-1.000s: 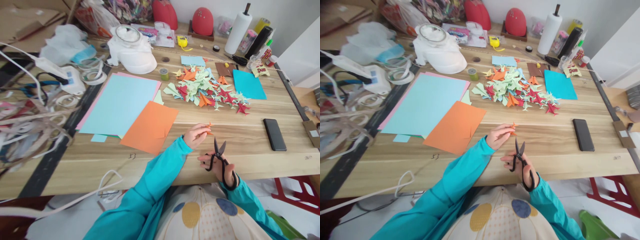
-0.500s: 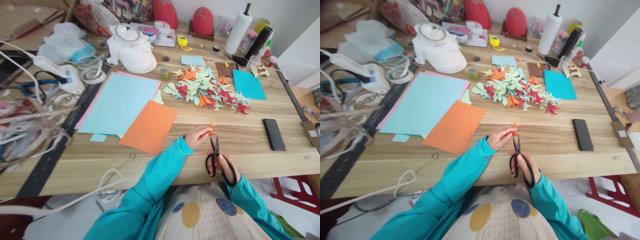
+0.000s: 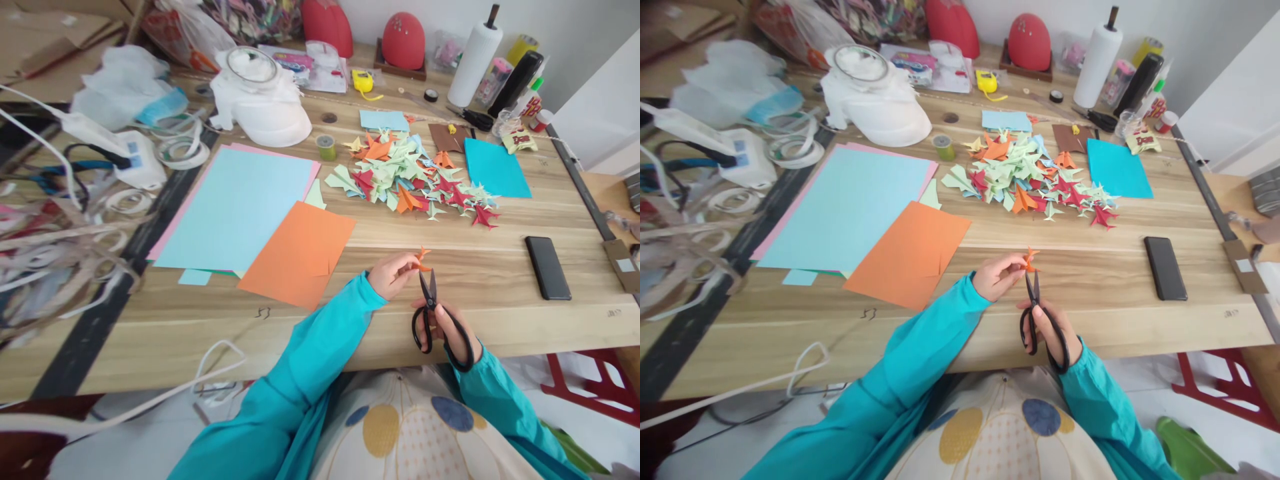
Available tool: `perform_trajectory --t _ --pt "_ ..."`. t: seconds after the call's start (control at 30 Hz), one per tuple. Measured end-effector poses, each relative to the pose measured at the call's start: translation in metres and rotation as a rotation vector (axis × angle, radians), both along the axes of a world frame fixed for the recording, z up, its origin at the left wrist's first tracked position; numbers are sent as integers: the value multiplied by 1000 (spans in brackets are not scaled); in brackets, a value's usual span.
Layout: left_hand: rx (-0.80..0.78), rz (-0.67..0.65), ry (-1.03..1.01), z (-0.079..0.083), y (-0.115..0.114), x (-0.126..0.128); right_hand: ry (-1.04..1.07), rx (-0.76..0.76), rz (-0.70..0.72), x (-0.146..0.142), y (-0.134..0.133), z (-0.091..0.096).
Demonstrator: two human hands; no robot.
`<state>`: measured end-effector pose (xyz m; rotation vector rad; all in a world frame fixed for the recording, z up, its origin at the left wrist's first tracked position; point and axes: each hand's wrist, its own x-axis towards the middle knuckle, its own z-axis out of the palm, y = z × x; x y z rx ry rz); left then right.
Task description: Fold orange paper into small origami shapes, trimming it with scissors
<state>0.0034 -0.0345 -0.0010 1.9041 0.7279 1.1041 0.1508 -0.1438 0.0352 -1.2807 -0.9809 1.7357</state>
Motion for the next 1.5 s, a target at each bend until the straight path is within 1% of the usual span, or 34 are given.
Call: perform_trajectory --t 0.23,0.53,0.73,0.97,1.07,1.23,1.33,1.5 --pt "83 43 6 -4 2 0 1 -27 -14 -1 -1 0" --pt "144 73 9 -4 3 0 1 -59 -32 -3 -1 1" --pt "215 76 35 -7 5 -1 15 -75 -23 -2 -2 0" --pt "244 78 53 -9 5 -1 16 -88 -33 -2 -2 1" --pt "290 64 59 -9 6 -2 16 -104 -34 -1 -1 1" --pt "321 38 36 -10 7 -2 17 -184 -37 -2 -1 2" --pt "370 56 32 -10 8 -2 4 -210 -31 -1 -2 3" --pt "407 91 64 -10 7 -3 -37 -196 -59 -1 -2 4"
